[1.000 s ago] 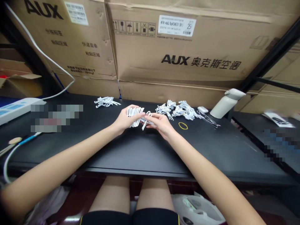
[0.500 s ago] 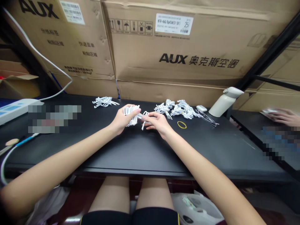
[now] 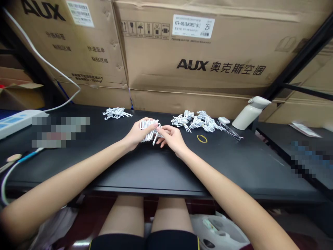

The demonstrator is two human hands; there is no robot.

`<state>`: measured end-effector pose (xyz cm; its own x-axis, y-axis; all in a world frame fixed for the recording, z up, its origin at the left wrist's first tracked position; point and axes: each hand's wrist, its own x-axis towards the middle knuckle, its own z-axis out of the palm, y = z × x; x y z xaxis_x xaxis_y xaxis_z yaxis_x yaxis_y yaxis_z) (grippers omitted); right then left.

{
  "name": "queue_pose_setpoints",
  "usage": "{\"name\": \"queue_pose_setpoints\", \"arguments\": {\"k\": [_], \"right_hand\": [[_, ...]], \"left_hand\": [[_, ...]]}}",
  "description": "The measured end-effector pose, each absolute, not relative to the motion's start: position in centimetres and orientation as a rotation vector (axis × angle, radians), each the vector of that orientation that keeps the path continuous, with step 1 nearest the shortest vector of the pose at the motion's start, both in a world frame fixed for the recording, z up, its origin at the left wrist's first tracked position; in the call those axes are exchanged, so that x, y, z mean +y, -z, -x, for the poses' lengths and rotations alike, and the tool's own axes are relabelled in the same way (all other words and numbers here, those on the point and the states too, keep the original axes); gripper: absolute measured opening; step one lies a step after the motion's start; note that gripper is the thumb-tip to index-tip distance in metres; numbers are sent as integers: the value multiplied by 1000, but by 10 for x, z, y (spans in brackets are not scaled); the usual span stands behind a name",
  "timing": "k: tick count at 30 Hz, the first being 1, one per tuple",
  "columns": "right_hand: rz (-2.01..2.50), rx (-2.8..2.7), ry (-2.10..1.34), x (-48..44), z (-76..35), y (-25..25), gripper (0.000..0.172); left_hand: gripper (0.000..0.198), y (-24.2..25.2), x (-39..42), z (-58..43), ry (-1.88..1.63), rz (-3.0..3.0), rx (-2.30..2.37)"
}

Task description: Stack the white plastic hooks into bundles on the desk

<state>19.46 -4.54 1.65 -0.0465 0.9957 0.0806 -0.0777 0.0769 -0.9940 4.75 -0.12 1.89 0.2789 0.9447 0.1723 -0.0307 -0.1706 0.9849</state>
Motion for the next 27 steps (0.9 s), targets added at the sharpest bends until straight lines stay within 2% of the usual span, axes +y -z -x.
{"name": "queue_pose_setpoints", "arguments": {"k": [8, 27], "right_hand": [[1121, -1158, -1158, -46, -195, -15, 38], [1015, -1169, -1084, -47, -195, -15, 33]], "left_hand": [[45, -20, -2, -47, -1118, -1499, 920], [41, -18, 3, -47, -1112, -1446, 893]]}}
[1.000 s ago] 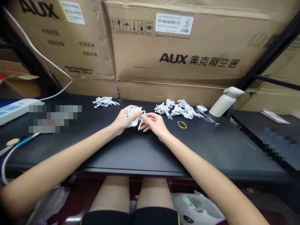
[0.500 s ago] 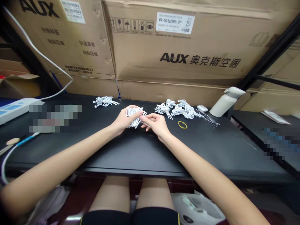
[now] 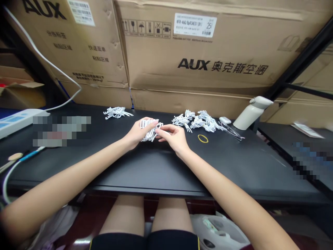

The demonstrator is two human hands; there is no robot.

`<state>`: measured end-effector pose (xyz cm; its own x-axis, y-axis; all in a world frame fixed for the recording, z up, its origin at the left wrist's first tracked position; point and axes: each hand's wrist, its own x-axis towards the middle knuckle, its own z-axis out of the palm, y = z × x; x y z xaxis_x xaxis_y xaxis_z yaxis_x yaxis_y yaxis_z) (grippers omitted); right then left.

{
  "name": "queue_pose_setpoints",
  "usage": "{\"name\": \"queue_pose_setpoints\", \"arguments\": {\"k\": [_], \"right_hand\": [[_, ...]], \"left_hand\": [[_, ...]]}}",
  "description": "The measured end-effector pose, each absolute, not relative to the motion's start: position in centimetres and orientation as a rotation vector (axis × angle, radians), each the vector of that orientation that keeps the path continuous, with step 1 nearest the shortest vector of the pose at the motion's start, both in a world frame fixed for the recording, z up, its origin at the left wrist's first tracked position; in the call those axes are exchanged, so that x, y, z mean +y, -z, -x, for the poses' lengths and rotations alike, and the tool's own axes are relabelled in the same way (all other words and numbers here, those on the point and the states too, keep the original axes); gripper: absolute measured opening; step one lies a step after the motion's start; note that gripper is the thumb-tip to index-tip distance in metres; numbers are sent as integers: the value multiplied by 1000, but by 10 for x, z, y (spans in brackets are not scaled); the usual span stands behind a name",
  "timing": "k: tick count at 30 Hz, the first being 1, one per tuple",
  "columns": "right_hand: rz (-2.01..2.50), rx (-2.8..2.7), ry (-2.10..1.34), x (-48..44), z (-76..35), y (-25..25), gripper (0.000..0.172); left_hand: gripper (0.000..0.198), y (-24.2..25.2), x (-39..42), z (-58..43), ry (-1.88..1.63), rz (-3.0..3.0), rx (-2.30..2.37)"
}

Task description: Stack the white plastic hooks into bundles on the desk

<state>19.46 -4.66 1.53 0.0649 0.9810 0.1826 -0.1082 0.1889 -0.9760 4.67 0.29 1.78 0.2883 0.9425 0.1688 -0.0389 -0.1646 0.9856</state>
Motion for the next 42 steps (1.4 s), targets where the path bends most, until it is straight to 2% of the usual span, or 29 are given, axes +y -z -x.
{"name": "queue_pose_setpoints", "arguments": {"k": [8, 15, 26, 32, 42], "right_hand": [[946, -1244, -1100, -47, -195, -11, 42], [969, -1305, -1052, -47, -196, -13, 33], [1006, -1275, -915, -46, -196, -11, 32], [1008, -1282, -968, -45, -198, -12, 35], [935, -1432, -848, -45, -199, -7, 23]], "left_hand": [[40, -18, 4, -45, -1027, -1310, 888], [34, -26, -1, -45, -855, -1255, 867], [22, -30, -2, -45, -812, -1151, 836], [25, -27, -1, -44, -805, -1169, 782], [24, -25, -1, -46, -826, -1186, 819]]}}
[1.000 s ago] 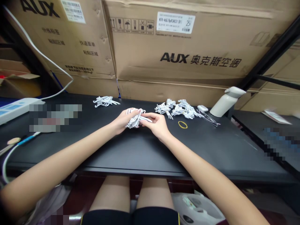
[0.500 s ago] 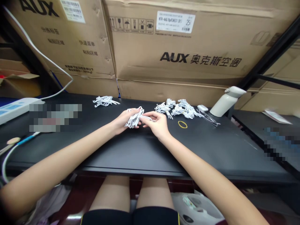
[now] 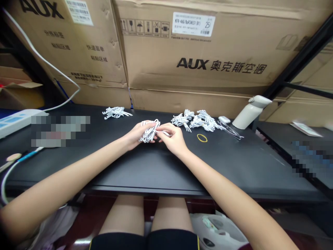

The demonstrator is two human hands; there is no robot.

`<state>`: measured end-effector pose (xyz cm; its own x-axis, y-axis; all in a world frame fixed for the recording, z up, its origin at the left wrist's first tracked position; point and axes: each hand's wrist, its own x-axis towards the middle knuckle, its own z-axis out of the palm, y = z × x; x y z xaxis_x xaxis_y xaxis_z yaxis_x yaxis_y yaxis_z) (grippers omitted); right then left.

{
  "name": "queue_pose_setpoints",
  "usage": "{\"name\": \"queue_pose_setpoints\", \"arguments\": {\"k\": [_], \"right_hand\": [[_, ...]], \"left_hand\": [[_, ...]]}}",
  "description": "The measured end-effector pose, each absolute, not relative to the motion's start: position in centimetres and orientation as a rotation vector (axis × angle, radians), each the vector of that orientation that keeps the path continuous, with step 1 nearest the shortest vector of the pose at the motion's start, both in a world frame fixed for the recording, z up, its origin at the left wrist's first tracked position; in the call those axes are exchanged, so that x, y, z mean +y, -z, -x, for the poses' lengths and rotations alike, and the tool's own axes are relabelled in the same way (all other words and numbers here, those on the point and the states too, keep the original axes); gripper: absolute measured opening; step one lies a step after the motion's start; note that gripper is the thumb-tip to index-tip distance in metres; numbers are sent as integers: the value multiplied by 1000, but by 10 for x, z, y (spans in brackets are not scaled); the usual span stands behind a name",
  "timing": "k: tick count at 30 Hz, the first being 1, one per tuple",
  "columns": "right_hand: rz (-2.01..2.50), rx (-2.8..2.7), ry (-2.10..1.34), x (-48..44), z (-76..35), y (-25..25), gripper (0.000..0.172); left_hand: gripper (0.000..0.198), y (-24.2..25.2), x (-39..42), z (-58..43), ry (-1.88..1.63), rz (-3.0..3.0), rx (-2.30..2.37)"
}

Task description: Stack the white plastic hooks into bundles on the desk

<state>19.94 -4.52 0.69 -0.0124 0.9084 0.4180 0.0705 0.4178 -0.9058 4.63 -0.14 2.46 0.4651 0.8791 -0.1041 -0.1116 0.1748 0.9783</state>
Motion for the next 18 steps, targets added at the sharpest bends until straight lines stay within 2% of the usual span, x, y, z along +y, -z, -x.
{"name": "queue_pose_setpoints", "arguments": {"k": [5, 18], "right_hand": [[919, -1512, -815, -46, -200, -6, 22], [983, -1396, -884, -46, -198, -7, 33]], "left_hand": [[20, -26, -2, -47, -836, -1192, 859], [30, -22, -4, -47, -810, -1371, 837]]}}
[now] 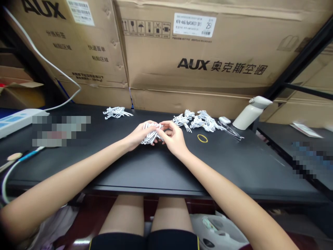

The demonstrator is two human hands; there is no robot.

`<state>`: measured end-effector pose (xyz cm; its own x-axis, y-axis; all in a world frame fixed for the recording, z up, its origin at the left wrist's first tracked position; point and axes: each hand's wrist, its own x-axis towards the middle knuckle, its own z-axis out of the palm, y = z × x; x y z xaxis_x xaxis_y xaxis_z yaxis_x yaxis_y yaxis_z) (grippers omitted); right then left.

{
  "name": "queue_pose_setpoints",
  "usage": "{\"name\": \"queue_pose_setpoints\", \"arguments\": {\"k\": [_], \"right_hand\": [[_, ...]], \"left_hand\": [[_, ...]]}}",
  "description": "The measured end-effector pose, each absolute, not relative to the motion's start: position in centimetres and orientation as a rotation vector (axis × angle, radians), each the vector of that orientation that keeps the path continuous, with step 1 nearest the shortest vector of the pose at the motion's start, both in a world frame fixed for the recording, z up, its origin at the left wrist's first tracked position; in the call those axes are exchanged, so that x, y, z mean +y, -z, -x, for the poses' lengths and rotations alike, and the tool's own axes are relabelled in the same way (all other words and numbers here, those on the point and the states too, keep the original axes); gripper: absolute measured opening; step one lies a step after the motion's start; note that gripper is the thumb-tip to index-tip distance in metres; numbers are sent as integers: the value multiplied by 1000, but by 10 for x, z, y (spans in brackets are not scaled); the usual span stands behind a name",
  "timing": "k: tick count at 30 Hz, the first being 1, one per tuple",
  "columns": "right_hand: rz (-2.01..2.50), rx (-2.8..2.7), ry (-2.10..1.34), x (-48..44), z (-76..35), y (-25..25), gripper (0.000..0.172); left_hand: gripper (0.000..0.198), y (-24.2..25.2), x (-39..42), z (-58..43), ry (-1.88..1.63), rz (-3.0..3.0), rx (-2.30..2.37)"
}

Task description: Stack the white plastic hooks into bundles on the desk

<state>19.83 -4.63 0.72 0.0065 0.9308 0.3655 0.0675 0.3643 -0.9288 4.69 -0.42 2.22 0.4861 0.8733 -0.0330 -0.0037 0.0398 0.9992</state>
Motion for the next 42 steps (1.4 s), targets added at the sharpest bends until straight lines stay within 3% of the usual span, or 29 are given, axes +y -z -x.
{"name": "queue_pose_setpoints", "arguments": {"k": [15, 35, 42], "right_hand": [[1008, -1361, -871, -46, -198, -8, 29], [972, -1321, -841, -42, -199, -9, 26], [993, -1392, -674, -43, -201, -8, 22]], "left_hand": [[33, -24, -5, -47, -796, -1333, 824], [22, -23, -5, -49, -859, -1307, 875], [19, -22, -1, -48, -937, -1256, 949]]}}
